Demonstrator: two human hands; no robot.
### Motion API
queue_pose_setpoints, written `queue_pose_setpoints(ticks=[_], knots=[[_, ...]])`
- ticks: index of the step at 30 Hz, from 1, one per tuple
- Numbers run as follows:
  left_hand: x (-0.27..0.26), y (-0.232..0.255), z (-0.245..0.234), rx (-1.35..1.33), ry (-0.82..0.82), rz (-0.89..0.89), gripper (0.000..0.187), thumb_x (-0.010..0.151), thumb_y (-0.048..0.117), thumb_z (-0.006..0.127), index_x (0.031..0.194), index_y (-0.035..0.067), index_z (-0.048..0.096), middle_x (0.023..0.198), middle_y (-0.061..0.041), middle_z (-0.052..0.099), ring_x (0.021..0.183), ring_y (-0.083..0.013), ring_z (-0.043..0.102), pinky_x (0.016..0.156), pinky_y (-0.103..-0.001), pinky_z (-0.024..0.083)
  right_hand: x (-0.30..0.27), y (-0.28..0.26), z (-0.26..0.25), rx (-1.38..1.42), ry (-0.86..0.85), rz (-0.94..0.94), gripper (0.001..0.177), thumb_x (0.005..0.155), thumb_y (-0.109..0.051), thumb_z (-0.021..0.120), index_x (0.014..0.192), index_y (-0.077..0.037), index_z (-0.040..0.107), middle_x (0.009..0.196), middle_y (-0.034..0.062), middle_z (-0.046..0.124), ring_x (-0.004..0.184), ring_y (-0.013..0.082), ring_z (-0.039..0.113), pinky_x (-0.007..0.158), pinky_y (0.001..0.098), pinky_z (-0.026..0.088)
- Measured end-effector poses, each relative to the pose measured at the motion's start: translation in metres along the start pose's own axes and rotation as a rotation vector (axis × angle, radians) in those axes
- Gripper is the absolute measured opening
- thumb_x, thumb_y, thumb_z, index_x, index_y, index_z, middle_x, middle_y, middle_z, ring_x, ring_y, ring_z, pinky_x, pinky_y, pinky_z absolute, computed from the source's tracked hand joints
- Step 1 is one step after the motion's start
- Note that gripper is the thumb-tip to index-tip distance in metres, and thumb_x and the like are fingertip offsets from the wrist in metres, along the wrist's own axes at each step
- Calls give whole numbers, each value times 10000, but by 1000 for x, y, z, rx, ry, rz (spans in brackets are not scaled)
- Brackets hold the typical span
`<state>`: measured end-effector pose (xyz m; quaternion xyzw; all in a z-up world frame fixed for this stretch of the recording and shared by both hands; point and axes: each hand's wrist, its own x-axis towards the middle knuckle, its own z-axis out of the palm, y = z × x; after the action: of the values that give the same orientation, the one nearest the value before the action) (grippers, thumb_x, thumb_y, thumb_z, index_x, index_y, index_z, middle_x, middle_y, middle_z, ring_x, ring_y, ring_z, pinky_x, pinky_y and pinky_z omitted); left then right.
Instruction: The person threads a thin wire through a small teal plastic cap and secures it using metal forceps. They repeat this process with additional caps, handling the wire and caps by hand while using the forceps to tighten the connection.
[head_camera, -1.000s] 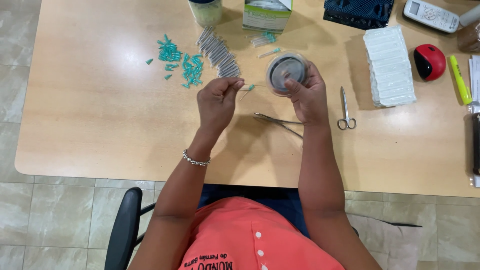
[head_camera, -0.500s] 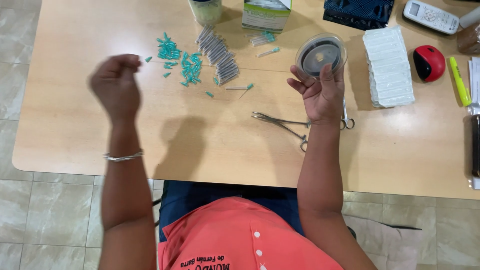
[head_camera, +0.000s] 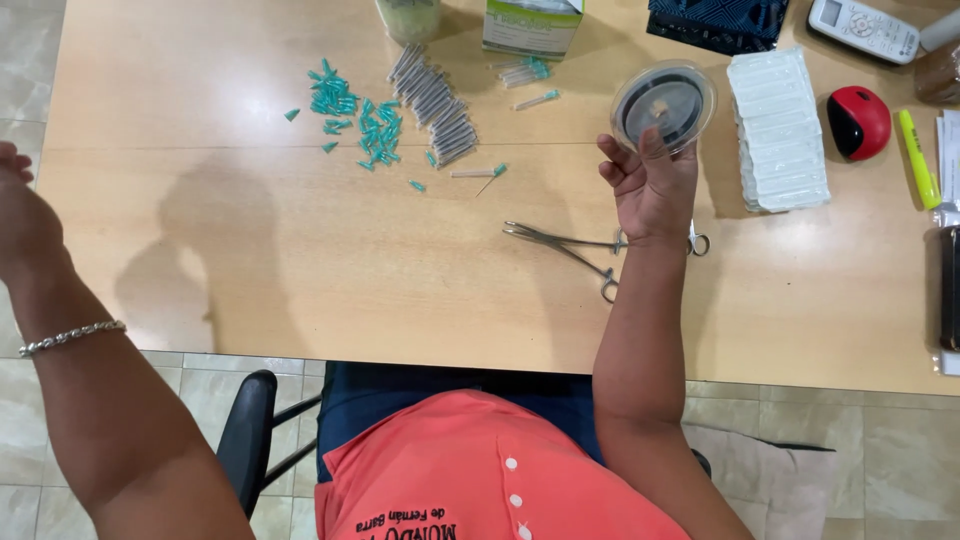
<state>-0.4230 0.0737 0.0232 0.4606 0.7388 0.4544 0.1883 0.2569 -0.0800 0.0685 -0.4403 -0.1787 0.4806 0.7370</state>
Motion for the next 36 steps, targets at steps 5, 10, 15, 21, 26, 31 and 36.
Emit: queue_pose_setpoints(ticks=[5,10,15,21,26,31,36], knots=[[-25,-5,-18,41,-11,-55,224,1025,298,439,1102,303,649,1070,140,647,977,-36,589,927,-220,479,2,5,1,-88,13,14,479,819,-184,868,1207,-122,593,1023,103,730,889,322,792,648,318,594],[-40,-1,-24,78,-91,-176,217,1008,208,442,1054,338,609,1034,157,695,885,-6,624,847,-241,457,-1,5,16,-187,45,-17,331,795,-60,870,1066,-102,684,931,72,737,839,275,798,625,256,526],[28,-105,-31,-422,-84,-549,508,828,711,705,1154,322,718,1095,195,745,942,128,741,827,-42,598,-5,8,18,-266,37,-20,399,808,-10,849,1133,-112,642,885,106,745,784,271,809,578,260,515],[-84,136,33,-303,139,475,277,1172,328,586,1029,101,655,931,-23,601,873,-157,585,794,-328,545,-18,11,37,-447,-86,-117,540,757,-29,878,1220,-86,606,969,115,720,754,215,766,532,227,529],[-259,262,165,-253,-357,917,507,1039,204,782,1428,47,498,1381,-123,581,1264,-308,559,1114,-434,459,-23,22,42,-443,-83,-96,521,769,20,838,1210,-56,571,951,143,715,733,261,780,532,232,539],[-332,221,295,-112,-352,1102,733,883,546,776,1356,23,574,936,-116,698,911,-349,728,1043,-521,516,-13,35,10,-434,-24,-149,482,857,21,852,1187,-49,509,933,141,685,766,334,792,515,296,643],[-341,206,298,99,-437,1030,153,943,430,713,991,290,750,749,111,588,662,-169,699,573,-322,587,9,46,-20,-598,185,-6,520,891,-16,793,1265,-47,434,950,149,693,724,285,794,530,295,691]])
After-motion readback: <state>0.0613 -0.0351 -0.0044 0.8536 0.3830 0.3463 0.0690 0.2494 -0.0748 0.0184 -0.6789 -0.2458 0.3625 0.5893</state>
